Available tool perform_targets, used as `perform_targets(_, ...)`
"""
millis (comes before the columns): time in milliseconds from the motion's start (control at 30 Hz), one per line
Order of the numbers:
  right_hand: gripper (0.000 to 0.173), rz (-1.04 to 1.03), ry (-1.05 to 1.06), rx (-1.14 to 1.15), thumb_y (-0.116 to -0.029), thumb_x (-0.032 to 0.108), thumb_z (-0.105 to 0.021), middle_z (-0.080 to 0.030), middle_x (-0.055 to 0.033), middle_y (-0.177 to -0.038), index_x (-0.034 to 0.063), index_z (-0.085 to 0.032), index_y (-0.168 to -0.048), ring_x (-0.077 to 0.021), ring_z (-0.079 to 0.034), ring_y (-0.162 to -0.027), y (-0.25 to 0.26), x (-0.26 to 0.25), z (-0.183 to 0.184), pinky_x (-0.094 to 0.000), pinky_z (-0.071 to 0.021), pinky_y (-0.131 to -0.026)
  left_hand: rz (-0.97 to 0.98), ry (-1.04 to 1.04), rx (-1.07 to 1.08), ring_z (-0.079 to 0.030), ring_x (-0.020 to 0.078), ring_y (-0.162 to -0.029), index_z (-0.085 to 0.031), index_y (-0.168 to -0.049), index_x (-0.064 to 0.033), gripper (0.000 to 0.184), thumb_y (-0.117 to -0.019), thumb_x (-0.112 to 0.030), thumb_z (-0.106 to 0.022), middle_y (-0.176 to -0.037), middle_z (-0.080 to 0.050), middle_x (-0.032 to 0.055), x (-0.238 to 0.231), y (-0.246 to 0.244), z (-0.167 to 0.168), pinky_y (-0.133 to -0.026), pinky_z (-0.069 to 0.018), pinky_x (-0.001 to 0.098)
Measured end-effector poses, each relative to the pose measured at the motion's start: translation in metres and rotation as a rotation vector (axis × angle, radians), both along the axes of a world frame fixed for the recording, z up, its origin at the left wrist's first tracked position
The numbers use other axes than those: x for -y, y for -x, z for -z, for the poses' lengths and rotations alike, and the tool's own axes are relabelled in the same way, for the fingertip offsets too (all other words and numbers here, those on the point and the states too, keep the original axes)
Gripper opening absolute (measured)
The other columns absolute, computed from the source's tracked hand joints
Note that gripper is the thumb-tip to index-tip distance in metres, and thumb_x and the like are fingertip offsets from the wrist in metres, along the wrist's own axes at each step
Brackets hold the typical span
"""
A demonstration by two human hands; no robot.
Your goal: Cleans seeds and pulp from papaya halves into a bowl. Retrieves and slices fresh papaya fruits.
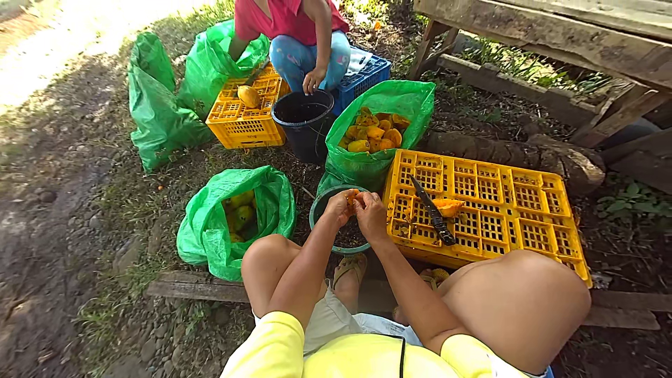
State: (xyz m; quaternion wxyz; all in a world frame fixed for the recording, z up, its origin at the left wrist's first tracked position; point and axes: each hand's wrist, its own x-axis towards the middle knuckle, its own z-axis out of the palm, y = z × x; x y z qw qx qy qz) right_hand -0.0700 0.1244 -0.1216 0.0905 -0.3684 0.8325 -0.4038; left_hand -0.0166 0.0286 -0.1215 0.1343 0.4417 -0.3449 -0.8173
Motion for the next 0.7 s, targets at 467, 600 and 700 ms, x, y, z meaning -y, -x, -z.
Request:
perform_targets(467,0.018,0.066,0.280,0.615,-0.1064,0.010,-0.056,-0.069,-0.0138,-0.093,-0.0038,-0.064,-0.114,-0.0169,-0.068,-0.073,0.016,-0.004,0.008,-0.0340,-0.0594,-0.072,-0.107,-0.049,-0.044,-0.067,0.0189,-0.081,-0.058,-0.118,-0.0040,0.025,-0.1064,-0.024,-0.049,-0.100,-0.067,0.0100,0.002,0.003,-0.006,-0.074,-0.0578,0.0347)
perform_targets(600,0.015,0.046,0.262,0.659,-0.0985,0.001,-0.065,-0.067,-0.0182,-0.097,-0.0064,-0.062,-0.112,-0.0218,-0.068,-0.077,0.017,-0.001,0.011,-0.0382,-0.0599,-0.075,-0.119,-0.047,-0.047,-0.066,0.0175,-0.077,-0.059,-0.115,-0.0043,0.024,-0.1066,-0.024,-0.049,-0.096,-0.066,0.0092,-0.001,0.003,-0.014,-0.069,-0.0570,0.0325)
perform_targets(700,0.014,0.033,0.393,0.787,-0.1011,0.000,-0.056,-0.068,-0.0141,-0.093,-0.0054,-0.064,-0.112,-0.0183,-0.067,-0.073,0.018,-0.001,0.017,-0.0346,-0.0596,-0.072,-0.132,-0.052,-0.055,-0.066,0.0184,-0.078,-0.058,-0.115,-0.0039,0.024,-0.1073,-0.024,-0.047,-0.097,-0.066,0.0101,0.001,0.004,-0.010,-0.070,-0.0570,0.0325)
